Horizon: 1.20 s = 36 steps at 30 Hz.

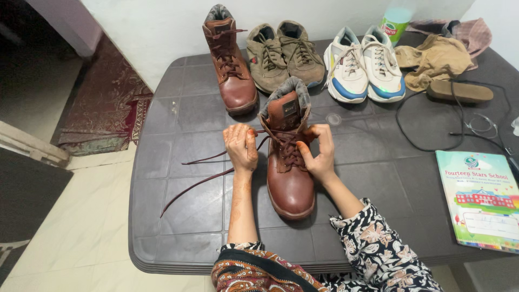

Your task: The person re-laces a brown leather boot by threading the laces through the eyelets from bottom to top and tying a knot at the top. The hands manipulate the laces and eyelets directly without tools.

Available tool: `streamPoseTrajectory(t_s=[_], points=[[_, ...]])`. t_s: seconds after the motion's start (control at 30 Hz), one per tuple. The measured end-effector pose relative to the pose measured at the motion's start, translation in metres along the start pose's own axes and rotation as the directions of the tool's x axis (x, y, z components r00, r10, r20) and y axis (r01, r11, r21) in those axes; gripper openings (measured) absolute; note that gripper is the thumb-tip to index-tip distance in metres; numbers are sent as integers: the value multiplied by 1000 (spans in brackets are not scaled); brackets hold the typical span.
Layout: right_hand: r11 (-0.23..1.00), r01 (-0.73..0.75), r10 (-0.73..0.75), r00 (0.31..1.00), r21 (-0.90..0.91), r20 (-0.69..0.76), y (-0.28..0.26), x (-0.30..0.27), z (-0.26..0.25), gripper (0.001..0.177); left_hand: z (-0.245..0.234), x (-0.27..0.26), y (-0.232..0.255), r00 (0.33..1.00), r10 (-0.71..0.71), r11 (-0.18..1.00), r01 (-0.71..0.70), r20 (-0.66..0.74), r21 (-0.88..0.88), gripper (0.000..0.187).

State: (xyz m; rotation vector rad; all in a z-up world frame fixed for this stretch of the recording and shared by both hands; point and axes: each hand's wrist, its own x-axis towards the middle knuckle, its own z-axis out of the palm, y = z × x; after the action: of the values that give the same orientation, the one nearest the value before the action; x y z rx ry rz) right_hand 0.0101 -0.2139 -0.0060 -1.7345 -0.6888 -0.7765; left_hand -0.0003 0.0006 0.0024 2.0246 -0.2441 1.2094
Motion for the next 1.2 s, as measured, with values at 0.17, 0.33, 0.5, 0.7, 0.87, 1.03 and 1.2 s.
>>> streamPoseTrajectory(t_s=[0.17, 0.33, 0.5, 0.7, 0.87, 1.03, 1.2], points=[[998, 56, -56, 998, -26, 12, -3, 1, 0, 45, 8, -3, -14, 966, -153, 918, 217, 208, -333, 44], [997, 57, -57, 998, -48, 15, -2, -2, 1, 41, 10, -9, -24, 846, -276, 566, 527, 456, -634, 30], [992, 89, -90, 996, -84, -3, -3, -3, 2, 40, 1, -8, -25, 866, -242, 533, 496, 438, -686, 14], [968, 184, -187, 982, -172, -2, -9, -2, 2, 41, -9, -5, -26, 866, -247, 604, 488, 434, -630, 13], [979, 130, -131, 991, -160, 5, -10, -1, 1, 41, -6, -5, -25, 836, -317, 621, 539, 447, -569, 13], [993, 69, -68, 998, -95, 4, -8, 0, 1, 41, -2, -7, -24, 861, -303, 685, 494, 408, -536, 14], [987, 107, -106, 994, -121, 15, -9, 1, 1, 39, 2, -8, -28, 868, -362, 762, 485, 340, -429, 11]])
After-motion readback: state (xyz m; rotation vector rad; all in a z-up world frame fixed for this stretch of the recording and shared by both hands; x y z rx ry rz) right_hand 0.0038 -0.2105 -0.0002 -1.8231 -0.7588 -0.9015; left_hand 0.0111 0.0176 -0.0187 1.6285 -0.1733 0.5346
